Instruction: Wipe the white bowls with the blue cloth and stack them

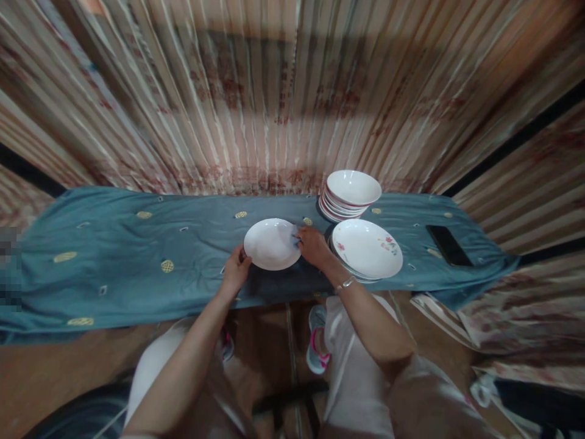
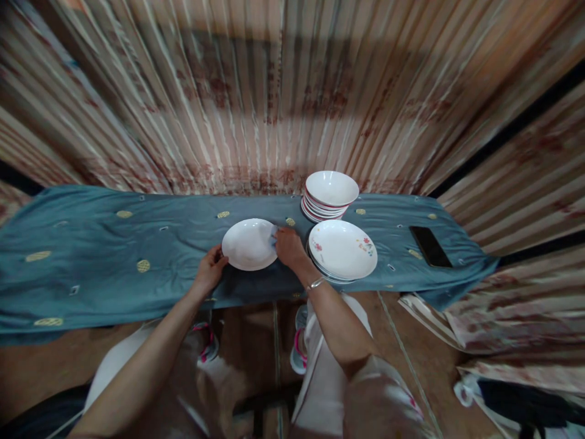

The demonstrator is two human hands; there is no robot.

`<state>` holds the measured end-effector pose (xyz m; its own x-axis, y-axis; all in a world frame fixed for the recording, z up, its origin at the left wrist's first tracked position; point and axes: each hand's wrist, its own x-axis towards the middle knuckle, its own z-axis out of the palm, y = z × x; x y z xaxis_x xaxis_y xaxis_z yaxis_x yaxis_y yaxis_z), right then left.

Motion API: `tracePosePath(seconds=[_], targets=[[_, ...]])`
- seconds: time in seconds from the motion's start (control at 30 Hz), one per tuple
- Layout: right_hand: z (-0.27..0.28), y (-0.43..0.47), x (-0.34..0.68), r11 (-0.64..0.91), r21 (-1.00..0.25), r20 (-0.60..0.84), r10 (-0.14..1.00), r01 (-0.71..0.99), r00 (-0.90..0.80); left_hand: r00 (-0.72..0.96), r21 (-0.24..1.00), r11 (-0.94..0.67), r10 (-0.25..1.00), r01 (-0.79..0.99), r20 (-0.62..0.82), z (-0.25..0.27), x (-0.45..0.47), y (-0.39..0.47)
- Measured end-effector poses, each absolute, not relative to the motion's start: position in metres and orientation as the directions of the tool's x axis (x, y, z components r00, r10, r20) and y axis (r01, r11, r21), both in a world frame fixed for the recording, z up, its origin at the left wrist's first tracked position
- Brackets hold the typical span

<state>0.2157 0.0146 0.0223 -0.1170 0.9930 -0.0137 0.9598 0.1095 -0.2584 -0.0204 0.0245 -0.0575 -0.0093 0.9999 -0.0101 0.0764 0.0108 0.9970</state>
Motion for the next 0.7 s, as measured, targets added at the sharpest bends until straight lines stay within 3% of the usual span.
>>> tracePosePath(seconds=[0.5,0.7], targets=[[0.015,0.048,0.200,0.065,-0.268,0.040,0.998,0.961,-0.057,-0.015,0.996,-0.010,1.000,0.086,0.011,-0.057,-0.018,0.023],[0.013,0.061,0.199,0.021,-0.375,0.087,0.996,0.927,0.013,-0.028,0.997,0.024,0.999,0.069,-0.022,-0.057,-0.018,0.023]])
